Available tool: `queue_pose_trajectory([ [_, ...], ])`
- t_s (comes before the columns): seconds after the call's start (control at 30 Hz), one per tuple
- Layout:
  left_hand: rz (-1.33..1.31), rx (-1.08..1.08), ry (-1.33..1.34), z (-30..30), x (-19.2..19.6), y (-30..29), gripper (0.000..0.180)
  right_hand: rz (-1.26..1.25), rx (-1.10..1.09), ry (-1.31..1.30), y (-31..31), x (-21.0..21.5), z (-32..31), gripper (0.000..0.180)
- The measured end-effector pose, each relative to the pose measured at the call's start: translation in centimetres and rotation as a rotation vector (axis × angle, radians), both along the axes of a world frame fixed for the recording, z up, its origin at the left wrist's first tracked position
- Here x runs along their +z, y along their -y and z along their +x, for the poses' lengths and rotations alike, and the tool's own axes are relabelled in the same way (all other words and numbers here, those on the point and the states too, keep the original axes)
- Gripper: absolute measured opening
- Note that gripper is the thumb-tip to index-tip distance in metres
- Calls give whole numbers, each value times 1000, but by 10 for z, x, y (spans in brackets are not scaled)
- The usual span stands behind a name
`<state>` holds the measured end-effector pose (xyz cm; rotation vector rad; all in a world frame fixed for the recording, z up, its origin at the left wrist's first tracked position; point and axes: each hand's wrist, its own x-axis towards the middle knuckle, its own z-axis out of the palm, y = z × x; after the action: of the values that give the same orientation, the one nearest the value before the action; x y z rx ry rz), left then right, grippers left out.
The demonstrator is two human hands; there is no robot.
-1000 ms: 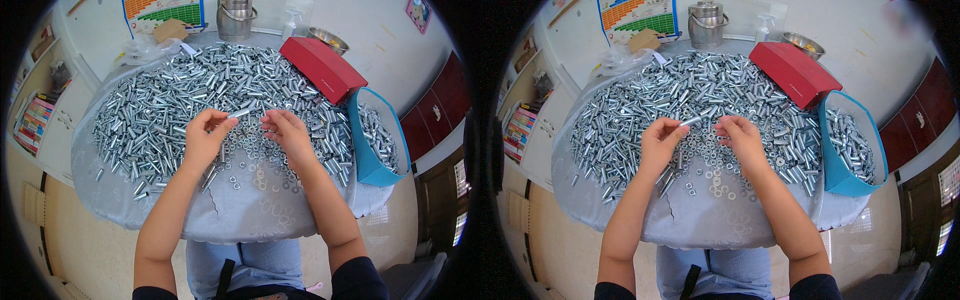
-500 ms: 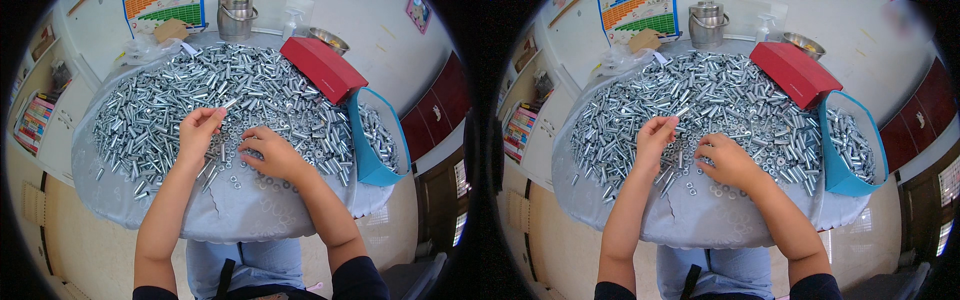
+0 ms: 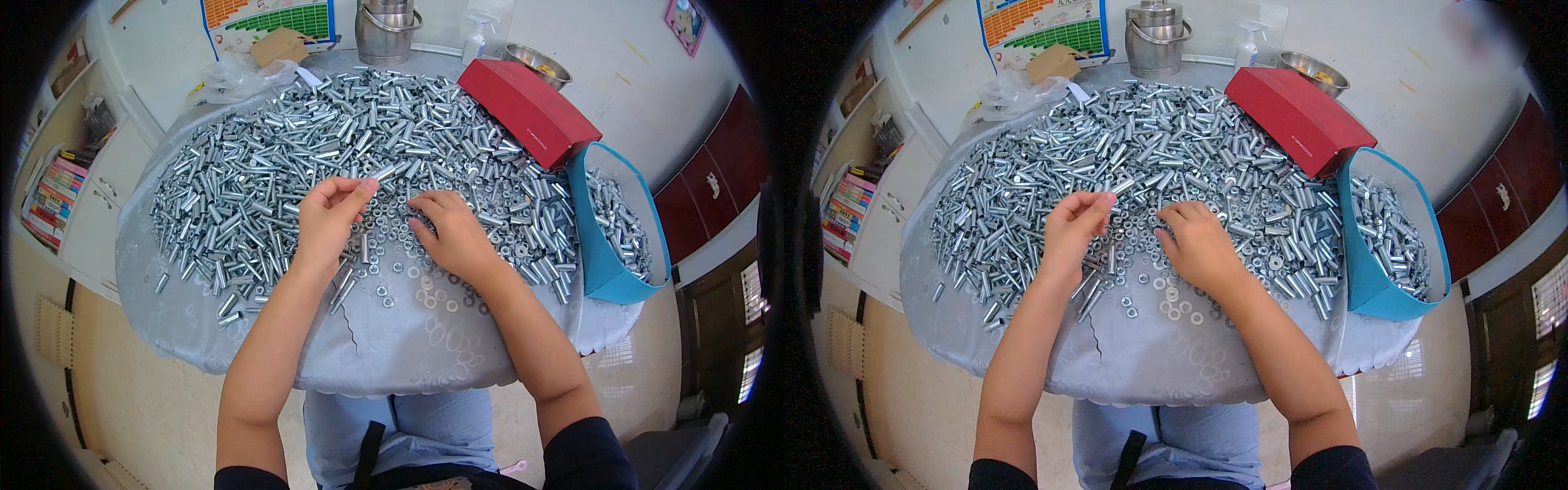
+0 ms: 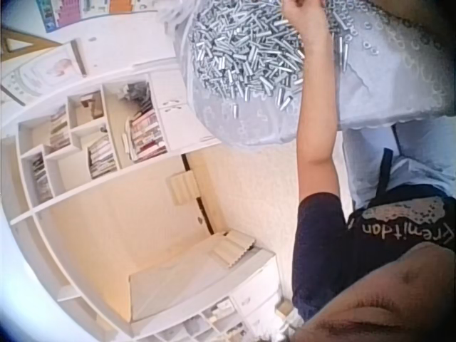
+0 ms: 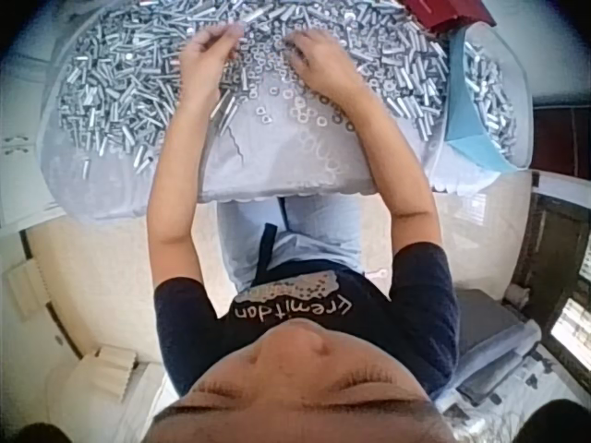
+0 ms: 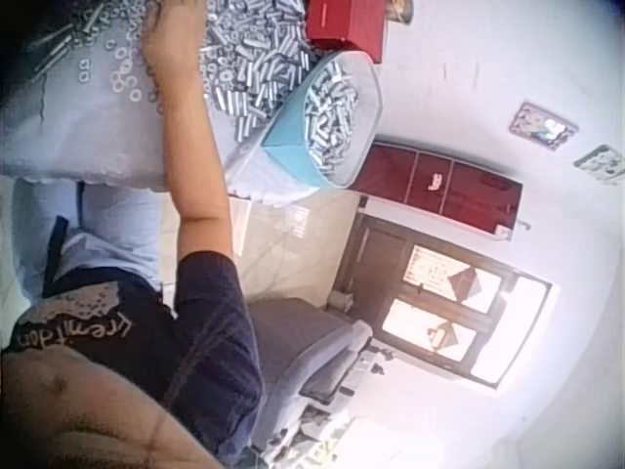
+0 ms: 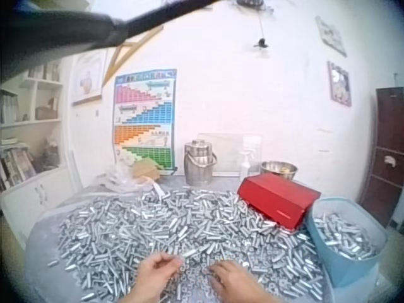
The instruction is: The person sits at a table covered with a large pile of metal fasteners. They repeatedly pick up a cylindrical metal piece and a small washer, thread the washer onto the cylinder, and place the assembled unit into a blue container on the right.
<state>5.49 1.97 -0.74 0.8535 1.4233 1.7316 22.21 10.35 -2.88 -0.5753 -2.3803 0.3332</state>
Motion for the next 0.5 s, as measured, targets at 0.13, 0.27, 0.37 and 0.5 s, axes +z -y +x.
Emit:
queue_pose_trajectory([
  [0.13,-9,-2,7,2,0,0,17,26,-56,-26,2,-2,-3,25],
  [0.27,-2,-17,-1,1,-2,-1,17,21,-76,-39,1,-6,-5,24],
  [0.37,-6,-21,0,3,-1,0,18,34,-103,-39,1,-7,-6,22],
  [0.5,-2,-33,5,4,-2,-1,17,69,-126,-55,-2,-11,-9,21],
])
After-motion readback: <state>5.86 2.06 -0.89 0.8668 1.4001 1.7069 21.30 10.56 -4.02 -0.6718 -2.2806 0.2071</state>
